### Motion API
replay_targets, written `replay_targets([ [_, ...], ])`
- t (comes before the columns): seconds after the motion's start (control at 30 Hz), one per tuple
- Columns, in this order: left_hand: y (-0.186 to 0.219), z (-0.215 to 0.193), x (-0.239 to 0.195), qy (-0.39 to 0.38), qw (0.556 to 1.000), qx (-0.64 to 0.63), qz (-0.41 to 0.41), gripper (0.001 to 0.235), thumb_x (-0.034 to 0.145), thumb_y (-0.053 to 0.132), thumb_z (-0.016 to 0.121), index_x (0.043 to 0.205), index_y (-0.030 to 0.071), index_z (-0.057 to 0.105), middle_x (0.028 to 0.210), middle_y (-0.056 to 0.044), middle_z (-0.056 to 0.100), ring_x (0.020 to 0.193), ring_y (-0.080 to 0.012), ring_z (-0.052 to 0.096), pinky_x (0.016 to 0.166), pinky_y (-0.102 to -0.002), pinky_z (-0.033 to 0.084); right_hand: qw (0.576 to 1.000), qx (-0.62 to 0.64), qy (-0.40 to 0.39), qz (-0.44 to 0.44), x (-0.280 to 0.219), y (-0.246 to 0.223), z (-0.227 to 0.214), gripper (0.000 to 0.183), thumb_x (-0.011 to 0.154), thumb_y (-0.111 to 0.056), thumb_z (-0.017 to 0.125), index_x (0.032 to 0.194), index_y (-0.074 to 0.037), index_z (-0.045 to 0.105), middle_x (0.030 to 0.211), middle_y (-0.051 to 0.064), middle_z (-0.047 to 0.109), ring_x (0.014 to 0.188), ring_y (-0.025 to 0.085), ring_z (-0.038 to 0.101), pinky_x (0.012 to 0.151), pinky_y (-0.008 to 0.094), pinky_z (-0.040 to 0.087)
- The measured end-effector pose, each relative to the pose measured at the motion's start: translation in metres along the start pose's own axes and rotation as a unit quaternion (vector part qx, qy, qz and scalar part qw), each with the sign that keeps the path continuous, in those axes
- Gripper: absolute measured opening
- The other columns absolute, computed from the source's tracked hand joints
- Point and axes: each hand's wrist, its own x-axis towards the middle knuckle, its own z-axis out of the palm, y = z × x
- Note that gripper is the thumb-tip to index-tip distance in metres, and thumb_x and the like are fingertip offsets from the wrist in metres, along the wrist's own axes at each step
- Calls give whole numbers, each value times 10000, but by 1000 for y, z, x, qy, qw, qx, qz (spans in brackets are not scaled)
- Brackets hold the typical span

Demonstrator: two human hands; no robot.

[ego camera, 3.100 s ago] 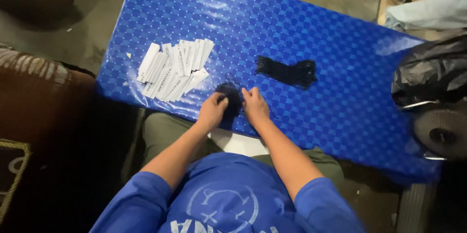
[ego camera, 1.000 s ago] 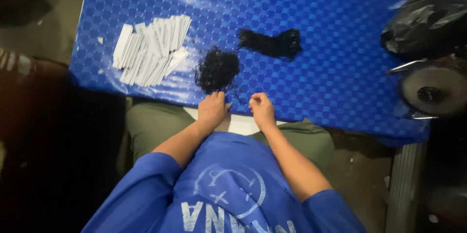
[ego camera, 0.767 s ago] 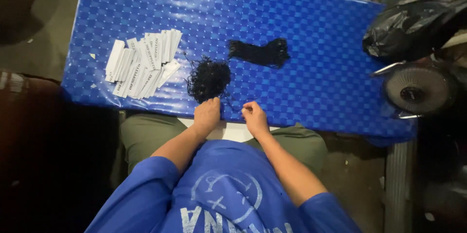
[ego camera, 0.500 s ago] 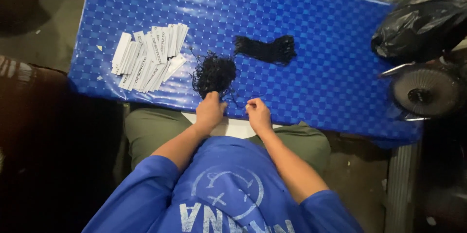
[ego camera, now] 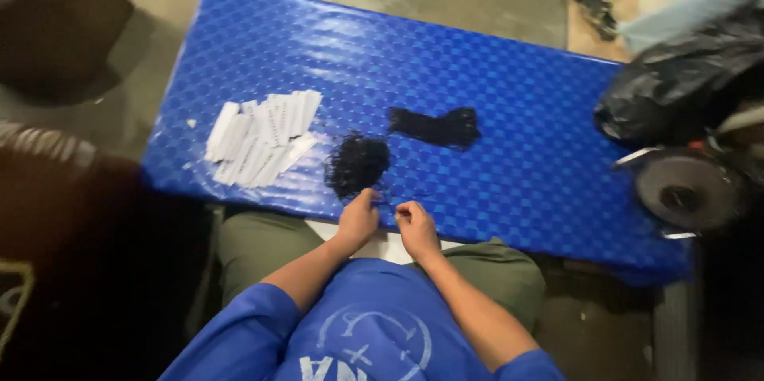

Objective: Sorting and organizing black zip ties and white paper labels on a table in a print shop environment.

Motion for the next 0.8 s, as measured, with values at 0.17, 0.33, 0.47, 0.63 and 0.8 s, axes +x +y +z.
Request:
replay_targets([
  [0.17,29,-6,-4,19,984,-176,9,217,888,144,604,1042,175,753,1036,-75,772,1035,-304,728,907,-411,566,968,204,-126,-71,11,17,19,317,805,-75,683,1122,-96,694,1003,108,720,995,237,681,930,397,540],
  [0.33,47,-27,2,58,967,-248,-7,277,861,138,607,1060,165,798,979,-62,784,939,-237,745,855,-373,574,925,342,-165,26,25,35,15,159,938,-129,629,1057,-71,716,743,50,690,712,136,664,692,261,547],
  [0.47,13,-9,25,158,960,-2,232,88,858,126,620,888,166,692,889,-34,639,813,-265,692,730,-351,558,946,272,-176,2,21,14,-35,152,960,-148,644,1062,-73,727,680,107,716,662,150,658,657,268,509],
  [0.63,4,-35,30,231,866,251,365,167,818,172,680,723,259,573,753,61,522,556,-146,626,468,-287,498,977,102,-185,-42,18,-9,-90,108,958,-135,635,939,-105,737,652,50,705,656,123,557,647,262,425],
  [0.8,8,-61,43,220,906,151,329,126,849,227,750,770,158,681,968,-16,634,922,-239,655,702,-337,530,992,-31,-112,-41,35,29,-113,114,924,-273,697,908,-201,783,763,32,759,762,172,663,759,334,522],
])
